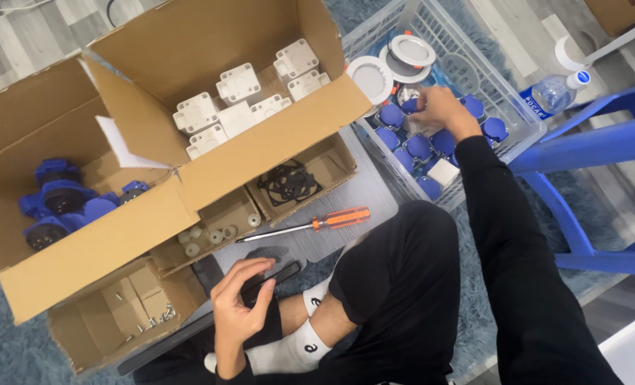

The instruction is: Assemble or inspect electrical components using a screwdriver while sitting on the floor.

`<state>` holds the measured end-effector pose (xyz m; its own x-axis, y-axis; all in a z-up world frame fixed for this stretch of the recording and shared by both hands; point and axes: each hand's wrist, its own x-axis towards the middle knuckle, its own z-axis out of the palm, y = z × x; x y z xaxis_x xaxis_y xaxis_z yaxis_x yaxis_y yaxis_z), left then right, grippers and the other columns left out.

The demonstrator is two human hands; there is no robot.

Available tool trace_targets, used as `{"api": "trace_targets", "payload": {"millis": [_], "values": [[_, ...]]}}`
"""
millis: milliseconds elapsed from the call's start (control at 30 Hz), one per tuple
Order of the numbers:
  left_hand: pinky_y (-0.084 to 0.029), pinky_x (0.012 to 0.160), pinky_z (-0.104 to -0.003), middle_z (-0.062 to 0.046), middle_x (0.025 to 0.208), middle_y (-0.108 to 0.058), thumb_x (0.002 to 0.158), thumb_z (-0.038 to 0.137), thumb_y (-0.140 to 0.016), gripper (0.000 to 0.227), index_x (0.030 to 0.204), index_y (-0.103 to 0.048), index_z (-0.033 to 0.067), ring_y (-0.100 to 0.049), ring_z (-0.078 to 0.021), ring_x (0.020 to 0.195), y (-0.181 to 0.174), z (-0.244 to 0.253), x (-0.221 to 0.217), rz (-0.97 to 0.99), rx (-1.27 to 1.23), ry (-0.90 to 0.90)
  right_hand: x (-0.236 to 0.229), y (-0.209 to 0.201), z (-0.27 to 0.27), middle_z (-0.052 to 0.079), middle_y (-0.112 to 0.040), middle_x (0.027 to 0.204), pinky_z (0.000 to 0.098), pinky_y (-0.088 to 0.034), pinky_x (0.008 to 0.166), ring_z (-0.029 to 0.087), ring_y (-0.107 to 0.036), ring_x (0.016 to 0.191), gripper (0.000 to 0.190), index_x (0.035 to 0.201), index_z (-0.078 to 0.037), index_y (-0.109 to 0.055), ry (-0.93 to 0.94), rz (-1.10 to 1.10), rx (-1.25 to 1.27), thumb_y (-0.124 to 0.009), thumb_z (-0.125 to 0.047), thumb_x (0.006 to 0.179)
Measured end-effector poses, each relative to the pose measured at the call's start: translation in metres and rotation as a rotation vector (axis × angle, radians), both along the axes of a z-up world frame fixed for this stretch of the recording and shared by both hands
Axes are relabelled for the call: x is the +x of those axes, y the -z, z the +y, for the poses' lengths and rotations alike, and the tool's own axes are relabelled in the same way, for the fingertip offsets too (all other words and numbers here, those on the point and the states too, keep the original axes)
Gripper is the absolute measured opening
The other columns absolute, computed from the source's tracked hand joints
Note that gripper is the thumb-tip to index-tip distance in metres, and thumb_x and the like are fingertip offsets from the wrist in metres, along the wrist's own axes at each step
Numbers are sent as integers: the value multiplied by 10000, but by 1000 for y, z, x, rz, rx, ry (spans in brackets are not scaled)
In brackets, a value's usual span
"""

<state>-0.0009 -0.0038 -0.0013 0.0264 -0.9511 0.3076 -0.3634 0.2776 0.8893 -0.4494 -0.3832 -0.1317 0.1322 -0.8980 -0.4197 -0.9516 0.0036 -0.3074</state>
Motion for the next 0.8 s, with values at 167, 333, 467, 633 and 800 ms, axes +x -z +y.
{"api": "trace_targets", "payload": {"millis": [167, 333, 467, 633, 800], "values": [[-645, 894, -314, -140, 1117, -815, 981, 86, -740, 157, 1125, -776, 34, -796, -250, 1004, -5, -1, 1, -23, -6, -20, -46, 94, -11, 146, -680, 994, 464, -487, 793, 351, -601, 975, 289, 943, -85, -640, -190, -43, -340, -851, -217, 795], [-649, 746, -443, -148, 1010, -842, 941, 96, -798, 166, 1099, -823, 50, -807, -374, 850, -10, -2, 6, 63, -51, -65, -39, 119, -1, 201, -655, 1116, 497, -652, 845, 459, -756, 1014, 393, 1046, -42, -760, -165, 25, -583, -976, -318, 867], [-638, 746, -459, -149, 1011, -821, 955, 124, -799, 150, 1091, -806, 61, -785, -383, 839, -13, 6, 4, 26, -75, -56, -31, 105, 23, 203, -659, 1271, 529, -644, 898, 490, -753, 1086, 331, 1045, -77, -775, -91, 21, -567, -939, -323, 896], [-603, 937, -389, -114, 1072, -807, 986, 112, -769, 131, 1087, -781, 29, -757, -276, 969, -5, 19, -5, -102, -133, -95, 18, 8, 96, 154, -718, 1167, 457, -455, 1044, 367, -623, 1192, 353, 1144, -42, -752, -160, -287, -775, -927, -325, 1026], [-581, 996, -393, -42, 1103, -810, 972, 137, -825, 122, 1083, -793, 100, -739, -257, 996, -9, 23, -11, -107, -197, 9, 37, -41, 185, 211, -708, 1234, 480, -499, 998, 386, -659, 1102, 395, 1349, 24, -718, -153, -329, -883, -922, -167, 1071]]}}
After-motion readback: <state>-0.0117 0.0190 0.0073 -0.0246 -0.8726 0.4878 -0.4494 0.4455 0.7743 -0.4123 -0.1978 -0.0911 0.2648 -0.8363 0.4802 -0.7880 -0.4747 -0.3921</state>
